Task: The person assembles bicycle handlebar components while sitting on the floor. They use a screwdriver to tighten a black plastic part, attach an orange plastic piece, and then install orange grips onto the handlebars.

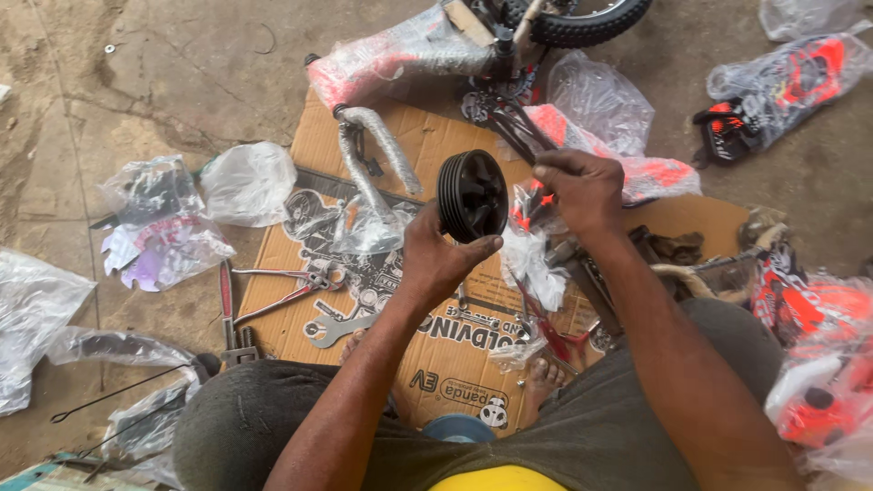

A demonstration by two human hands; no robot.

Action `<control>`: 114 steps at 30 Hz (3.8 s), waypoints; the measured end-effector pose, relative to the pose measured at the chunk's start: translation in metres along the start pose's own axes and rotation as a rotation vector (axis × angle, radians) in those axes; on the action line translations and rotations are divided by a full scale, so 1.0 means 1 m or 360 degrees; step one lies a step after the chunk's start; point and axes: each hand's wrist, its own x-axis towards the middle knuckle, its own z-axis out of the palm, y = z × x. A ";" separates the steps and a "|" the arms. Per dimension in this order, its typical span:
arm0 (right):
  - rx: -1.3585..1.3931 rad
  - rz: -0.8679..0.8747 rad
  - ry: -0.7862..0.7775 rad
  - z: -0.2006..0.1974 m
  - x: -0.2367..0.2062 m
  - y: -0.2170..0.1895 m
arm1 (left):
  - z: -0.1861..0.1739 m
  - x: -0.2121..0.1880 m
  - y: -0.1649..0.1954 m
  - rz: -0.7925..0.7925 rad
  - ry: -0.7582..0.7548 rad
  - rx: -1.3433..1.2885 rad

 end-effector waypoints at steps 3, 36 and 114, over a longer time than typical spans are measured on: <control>-0.0014 -0.0321 -0.0212 -0.001 -0.043 -0.033 | 0.006 -0.005 0.010 0.0028 -0.0027 0.0044; -0.0741 -0.1170 -0.0393 0.000 -0.077 -0.086 | 0.031 -0.006 0.010 -0.0450 -0.0160 -0.1258; -0.0597 -0.0807 -0.0896 -0.019 -0.036 -0.093 | 0.021 0.011 0.016 -0.0365 -0.0341 -0.1079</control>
